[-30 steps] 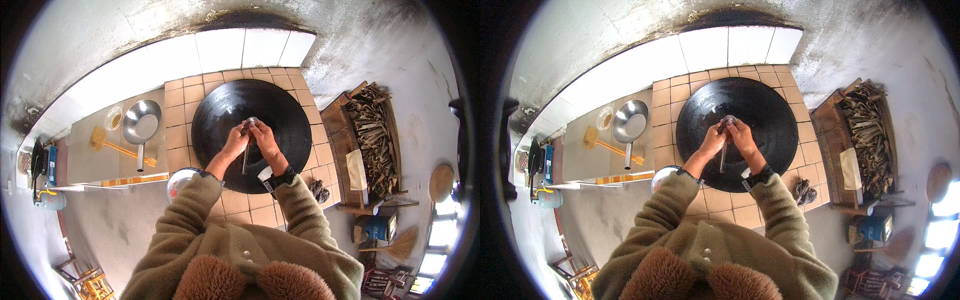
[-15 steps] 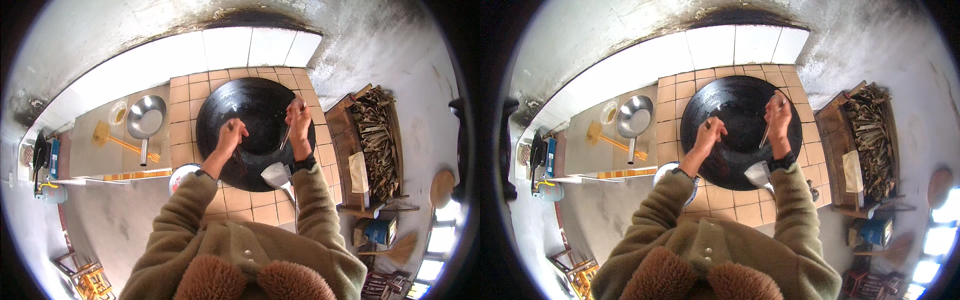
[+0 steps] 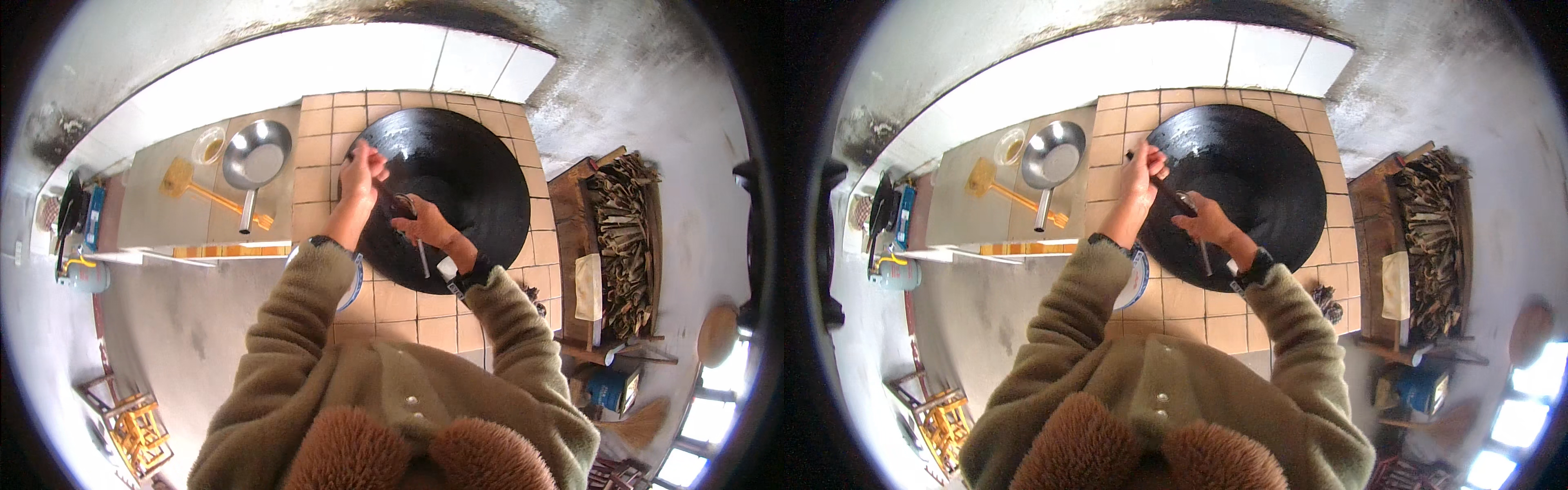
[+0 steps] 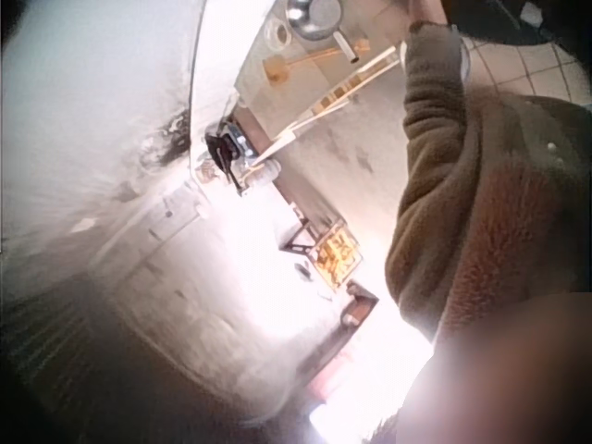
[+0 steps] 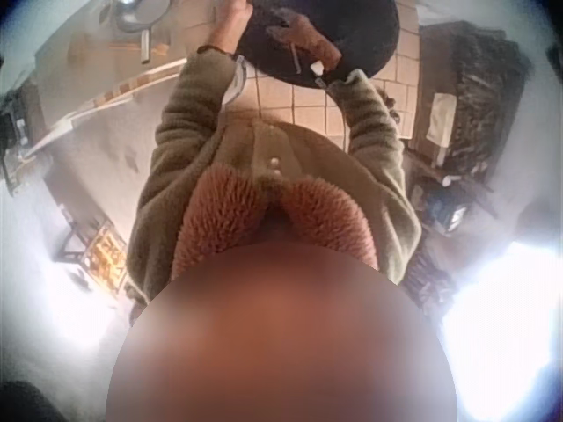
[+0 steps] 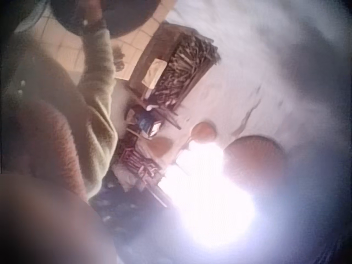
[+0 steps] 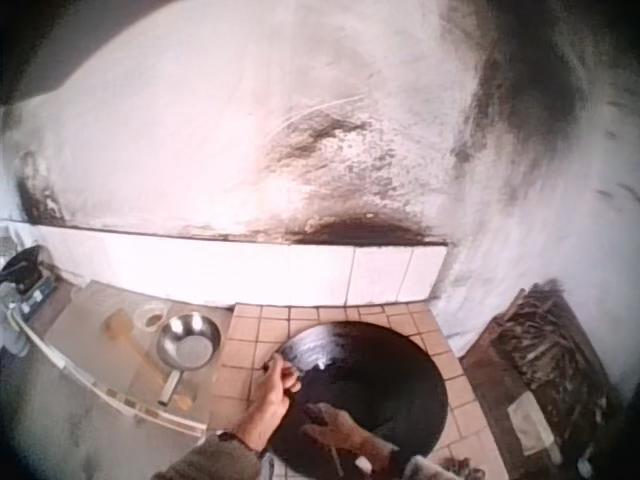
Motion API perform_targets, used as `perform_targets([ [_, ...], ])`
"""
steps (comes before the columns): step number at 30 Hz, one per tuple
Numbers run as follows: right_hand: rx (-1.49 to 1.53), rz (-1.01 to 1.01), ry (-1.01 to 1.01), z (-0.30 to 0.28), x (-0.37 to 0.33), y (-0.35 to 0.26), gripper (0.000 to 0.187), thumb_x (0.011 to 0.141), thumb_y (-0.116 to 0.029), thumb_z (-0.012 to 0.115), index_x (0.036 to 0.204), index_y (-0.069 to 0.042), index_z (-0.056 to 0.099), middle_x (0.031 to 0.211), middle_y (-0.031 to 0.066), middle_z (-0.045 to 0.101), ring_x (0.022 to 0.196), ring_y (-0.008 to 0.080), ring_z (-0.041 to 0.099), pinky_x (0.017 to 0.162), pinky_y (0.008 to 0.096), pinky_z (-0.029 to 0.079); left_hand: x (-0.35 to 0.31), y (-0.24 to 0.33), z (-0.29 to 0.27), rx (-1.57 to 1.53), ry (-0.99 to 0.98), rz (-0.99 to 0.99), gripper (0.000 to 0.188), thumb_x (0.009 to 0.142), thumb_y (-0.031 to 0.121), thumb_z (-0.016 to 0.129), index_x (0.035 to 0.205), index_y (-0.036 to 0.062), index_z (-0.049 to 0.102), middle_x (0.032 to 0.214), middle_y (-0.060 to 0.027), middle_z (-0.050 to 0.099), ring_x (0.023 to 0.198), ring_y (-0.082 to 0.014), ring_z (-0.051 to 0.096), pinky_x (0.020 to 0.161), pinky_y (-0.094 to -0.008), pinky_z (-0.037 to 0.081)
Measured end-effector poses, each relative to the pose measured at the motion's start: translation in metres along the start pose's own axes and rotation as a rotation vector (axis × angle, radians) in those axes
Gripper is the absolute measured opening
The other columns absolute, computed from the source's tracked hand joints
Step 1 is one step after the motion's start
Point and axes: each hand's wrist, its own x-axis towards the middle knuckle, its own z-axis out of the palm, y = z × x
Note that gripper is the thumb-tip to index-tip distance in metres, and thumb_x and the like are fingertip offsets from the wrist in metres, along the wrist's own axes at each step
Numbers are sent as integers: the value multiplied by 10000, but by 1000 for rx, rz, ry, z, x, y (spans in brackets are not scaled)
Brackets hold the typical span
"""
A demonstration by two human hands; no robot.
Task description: The person washes a wok, a saucepan, a bowl, and chopsticks using a cloth and water from a tap. They scrub the wok and saucepan, rinse them outdoors, and then wash the bowl and chopsticks before placing them on a shelf.
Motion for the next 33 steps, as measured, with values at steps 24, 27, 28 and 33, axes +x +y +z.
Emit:
perform_targets([
  [24,-1013,265,282,-80,-15,115,232,821,-95,530,1031,5,522,910,264,629,891,418,610,766,477,493,-172,-13,-288,319,91,-430,502,736,44,672,1193,-78,502,1083,-157,612,907,-272,633,790,-392,539],
  [27,-771,192,468,-86,-64,77,288,819,-115,540,1075,12,506,904,281,622,892,432,599,777,482,480,-171,-12,-283,337,56,-432,502,734,30,664,1197,-74,500,1111,-158,600,978,-269,609,853,-376,500],
  [28,-619,195,501,-84,-88,64,324,818,-131,546,1106,9,498,920,300,610,913,447,577,778,493,462,-171,-9,-277,357,82,-470,503,734,28,663,1199,-72,499,1120,-158,596,1002,-266,600,873,-369,486],
  [33,4,390,752,-18,-239,21,182,868,-151,521,1012,-40,528,629,56,542,578,135,554,473,313,456,-170,15,-233,390,-208,-513,470,740,26,653,1186,-35,516,1060,-106,608,931,-218,600,809,-335,484],
])
